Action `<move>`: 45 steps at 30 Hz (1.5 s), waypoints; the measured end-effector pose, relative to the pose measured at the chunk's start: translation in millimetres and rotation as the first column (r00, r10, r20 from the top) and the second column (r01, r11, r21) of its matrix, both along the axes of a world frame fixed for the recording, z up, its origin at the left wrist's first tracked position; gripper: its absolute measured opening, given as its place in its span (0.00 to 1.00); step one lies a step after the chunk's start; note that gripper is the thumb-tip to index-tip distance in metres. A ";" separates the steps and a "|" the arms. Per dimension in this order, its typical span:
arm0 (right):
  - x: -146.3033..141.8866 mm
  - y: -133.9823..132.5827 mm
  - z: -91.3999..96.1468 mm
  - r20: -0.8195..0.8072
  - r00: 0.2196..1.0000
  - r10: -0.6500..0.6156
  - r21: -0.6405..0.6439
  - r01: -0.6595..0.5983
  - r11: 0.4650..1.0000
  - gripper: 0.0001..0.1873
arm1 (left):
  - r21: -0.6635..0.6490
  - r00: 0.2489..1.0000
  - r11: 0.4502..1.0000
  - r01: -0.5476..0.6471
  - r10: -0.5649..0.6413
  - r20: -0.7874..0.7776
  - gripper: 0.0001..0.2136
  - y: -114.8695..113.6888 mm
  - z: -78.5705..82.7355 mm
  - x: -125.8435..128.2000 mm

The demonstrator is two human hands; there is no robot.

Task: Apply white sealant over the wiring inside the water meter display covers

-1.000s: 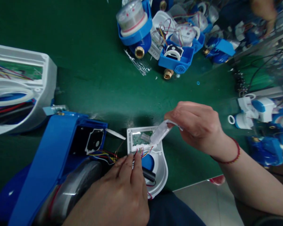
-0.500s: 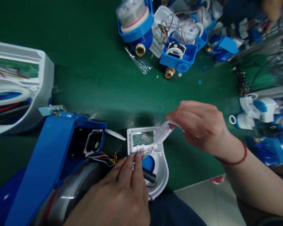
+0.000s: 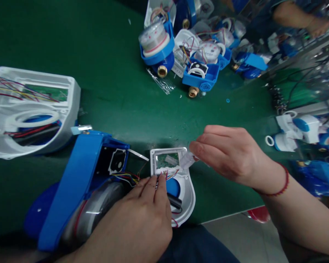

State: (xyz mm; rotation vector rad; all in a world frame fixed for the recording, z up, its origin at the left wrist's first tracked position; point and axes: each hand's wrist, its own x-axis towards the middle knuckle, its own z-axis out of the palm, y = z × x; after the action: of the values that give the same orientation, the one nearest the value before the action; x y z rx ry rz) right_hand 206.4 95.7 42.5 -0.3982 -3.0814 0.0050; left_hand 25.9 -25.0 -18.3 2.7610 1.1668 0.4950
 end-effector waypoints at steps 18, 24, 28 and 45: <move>42.7 -44.2 -61.2 0.110 -0.146 -0.983 -0.938 -0.342 -0.054 0.16 | 0.082 0.986 0.986 -0.143 0.150 -0.078 0.06 -29.4 -43.4 -7.6; 34.3 -56.0 -68.6 0.169 -0.084 -0.982 -0.831 -0.547 -0.097 0.14 | 0.125 0.929 0.944 -0.304 0.323 -0.182 0.07 3.2 -39.8 -59.9; 27.1 -56.4 -69.8 0.185 -0.040 -0.982 -0.746 -0.656 -0.114 0.09 | 0.114 0.902 0.924 -0.364 0.380 -0.204 0.15 28.1 -28.5 -105.0; 83.8 -26.2 -78.2 0.180 -0.095 -0.979 -0.457 -0.889 0.002 0.05 | -0.122 0.906 0.898 -0.424 0.419 -0.062 0.17 153.5 55.9 -0.4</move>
State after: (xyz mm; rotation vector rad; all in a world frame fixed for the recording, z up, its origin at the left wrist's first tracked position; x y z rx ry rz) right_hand 290.2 69.6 -35.7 -0.5910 -0.1179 1.7216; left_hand 25.5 128.5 37.6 2.4093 1.7511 0.3881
